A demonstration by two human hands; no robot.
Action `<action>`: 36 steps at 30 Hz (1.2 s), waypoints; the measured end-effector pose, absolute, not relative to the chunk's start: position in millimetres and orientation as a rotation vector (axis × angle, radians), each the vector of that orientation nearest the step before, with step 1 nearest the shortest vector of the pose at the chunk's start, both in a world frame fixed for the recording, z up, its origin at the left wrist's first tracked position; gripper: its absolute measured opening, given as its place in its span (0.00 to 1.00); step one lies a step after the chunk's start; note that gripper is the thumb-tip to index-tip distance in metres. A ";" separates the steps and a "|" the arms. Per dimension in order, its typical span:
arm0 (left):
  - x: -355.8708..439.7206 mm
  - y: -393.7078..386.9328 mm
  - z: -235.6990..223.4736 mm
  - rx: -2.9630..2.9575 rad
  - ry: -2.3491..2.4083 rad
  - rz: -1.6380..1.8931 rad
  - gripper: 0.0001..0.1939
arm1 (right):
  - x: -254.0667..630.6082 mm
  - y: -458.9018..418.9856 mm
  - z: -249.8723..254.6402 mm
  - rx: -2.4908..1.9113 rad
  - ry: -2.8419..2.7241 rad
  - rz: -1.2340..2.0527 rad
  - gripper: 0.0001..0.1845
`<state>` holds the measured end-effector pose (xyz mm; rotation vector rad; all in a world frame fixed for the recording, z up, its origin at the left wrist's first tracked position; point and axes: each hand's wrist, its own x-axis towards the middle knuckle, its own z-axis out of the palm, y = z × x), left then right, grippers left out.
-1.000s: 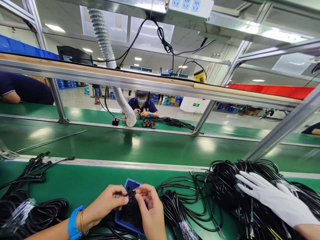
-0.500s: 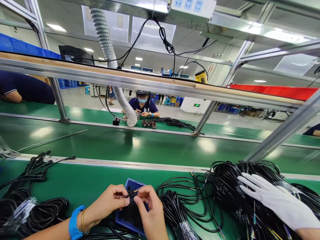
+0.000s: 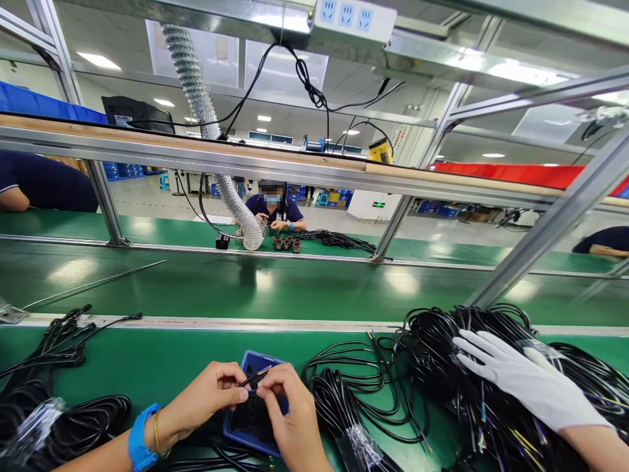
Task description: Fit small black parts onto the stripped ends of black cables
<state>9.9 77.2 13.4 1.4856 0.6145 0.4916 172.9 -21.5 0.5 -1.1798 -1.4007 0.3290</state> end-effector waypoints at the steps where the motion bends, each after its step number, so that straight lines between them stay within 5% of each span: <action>1: 10.2 77.2 12.3 1.480 0.623 0.492 0.14 | 172.4 -21.8 0.7 -1.176 -1.436 0.293 0.07; 10: 9.9 74.0 15.0 1.385 0.620 0.473 0.09 | 170.5 -15.9 -5.9 -1.288 -1.365 0.296 0.02; 20: 8.8 73.2 19.1 1.322 0.608 0.532 0.11 | 155.7 -9.7 -18.5 -1.335 -1.264 0.669 0.16; 27: 5.6 74.5 30.9 1.275 0.568 0.654 0.13 | 174.1 -33.8 28.5 -1.192 -1.635 0.944 0.19; 32: 9.2 75.4 25.5 1.180 0.500 0.584 0.24 | 171.9 -15.5 14.0 -1.694 -1.801 0.274 0.05; 36: 12.6 74.3 18.3 1.099 0.498 0.565 0.24 | 155.2 7.9 -17.4 -1.954 -2.013 -0.054 0.14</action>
